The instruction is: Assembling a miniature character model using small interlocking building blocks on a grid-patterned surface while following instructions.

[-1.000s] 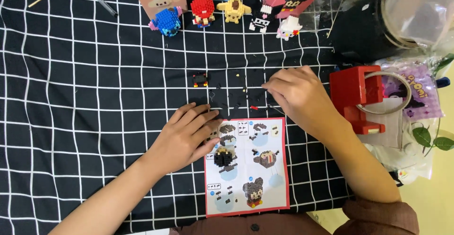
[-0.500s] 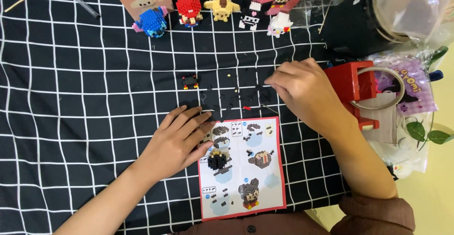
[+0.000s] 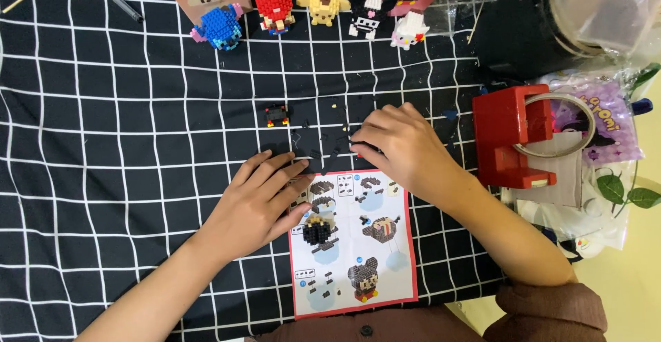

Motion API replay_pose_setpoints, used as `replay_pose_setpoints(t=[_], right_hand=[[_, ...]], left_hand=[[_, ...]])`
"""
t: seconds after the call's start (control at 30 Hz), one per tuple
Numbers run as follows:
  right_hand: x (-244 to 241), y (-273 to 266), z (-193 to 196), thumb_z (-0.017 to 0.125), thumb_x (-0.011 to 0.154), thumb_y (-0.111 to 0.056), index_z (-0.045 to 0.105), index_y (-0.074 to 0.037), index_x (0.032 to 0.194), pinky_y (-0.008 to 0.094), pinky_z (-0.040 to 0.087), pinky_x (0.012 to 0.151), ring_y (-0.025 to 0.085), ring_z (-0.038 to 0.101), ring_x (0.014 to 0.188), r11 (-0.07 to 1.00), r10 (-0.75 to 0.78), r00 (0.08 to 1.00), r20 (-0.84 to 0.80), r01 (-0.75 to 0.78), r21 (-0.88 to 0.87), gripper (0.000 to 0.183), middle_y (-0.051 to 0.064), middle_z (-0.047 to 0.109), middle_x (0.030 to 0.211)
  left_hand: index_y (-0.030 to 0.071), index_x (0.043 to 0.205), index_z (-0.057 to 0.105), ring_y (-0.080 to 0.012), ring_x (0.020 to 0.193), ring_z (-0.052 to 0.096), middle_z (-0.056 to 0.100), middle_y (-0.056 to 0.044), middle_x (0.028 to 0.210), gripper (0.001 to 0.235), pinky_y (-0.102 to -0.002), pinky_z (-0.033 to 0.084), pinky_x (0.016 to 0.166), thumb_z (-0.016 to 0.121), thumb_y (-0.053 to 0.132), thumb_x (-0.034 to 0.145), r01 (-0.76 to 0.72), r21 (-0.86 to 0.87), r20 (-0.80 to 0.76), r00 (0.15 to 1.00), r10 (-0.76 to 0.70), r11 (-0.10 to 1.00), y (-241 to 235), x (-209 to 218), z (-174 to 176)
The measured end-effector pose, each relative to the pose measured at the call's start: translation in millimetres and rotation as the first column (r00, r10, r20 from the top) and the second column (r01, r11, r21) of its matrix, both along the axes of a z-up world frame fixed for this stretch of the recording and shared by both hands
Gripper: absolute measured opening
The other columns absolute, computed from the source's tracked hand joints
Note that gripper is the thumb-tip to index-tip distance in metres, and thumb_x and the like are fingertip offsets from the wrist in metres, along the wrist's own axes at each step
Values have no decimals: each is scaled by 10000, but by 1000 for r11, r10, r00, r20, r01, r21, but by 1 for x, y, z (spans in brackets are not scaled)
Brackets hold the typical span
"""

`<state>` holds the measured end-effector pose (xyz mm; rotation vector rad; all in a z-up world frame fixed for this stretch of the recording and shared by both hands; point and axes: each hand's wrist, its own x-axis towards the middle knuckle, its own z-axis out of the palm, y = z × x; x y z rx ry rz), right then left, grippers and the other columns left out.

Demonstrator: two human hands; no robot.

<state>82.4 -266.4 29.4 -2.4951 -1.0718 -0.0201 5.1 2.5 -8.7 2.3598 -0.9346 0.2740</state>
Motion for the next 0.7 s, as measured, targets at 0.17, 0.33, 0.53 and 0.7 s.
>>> replay_pose_setpoints(t=[0.17,0.33,0.53,0.7], right_hand=[[-4,-5,-22,760,901,-66,764,-58,913,329,495,754,227,662,812,999,33,998,-62,-33,16,15,96,689,846],[-7,-1,-13,771,893,-72,746,-7,942,323,503,746,245,658,802,996,85,995,-45,-85,-1,85,136,683,843],[-6,-5,-17,775,886,-40,734,27,1016,365,505,767,286,662,790,979,202,977,65,-200,-35,151,193,668,857],[-13,-6,-14,738,904,-45,712,26,967,344,480,733,278,660,753,962,251,960,121,-234,-142,98,164,655,812]], left_hand=[[76,1107,747,-304,1228,606,708,-124,1166,290,-490,398,1113,650,316,977,1,-5,0,1000,-1,1000,0,0,-1],[75,1107,746,-306,1229,608,708,-125,1181,297,-496,395,1116,636,323,987,1,0,10,1000,-1,1000,0,-1,-3],[69,1089,751,-305,1227,612,712,-129,1178,292,-498,398,1114,638,320,989,0,2,22,1000,0,1000,0,-1,-3],[77,1104,756,-302,1233,608,717,-130,1183,293,-500,383,1125,636,320,991,-4,2,11,1000,4,1000,0,-2,-4]])
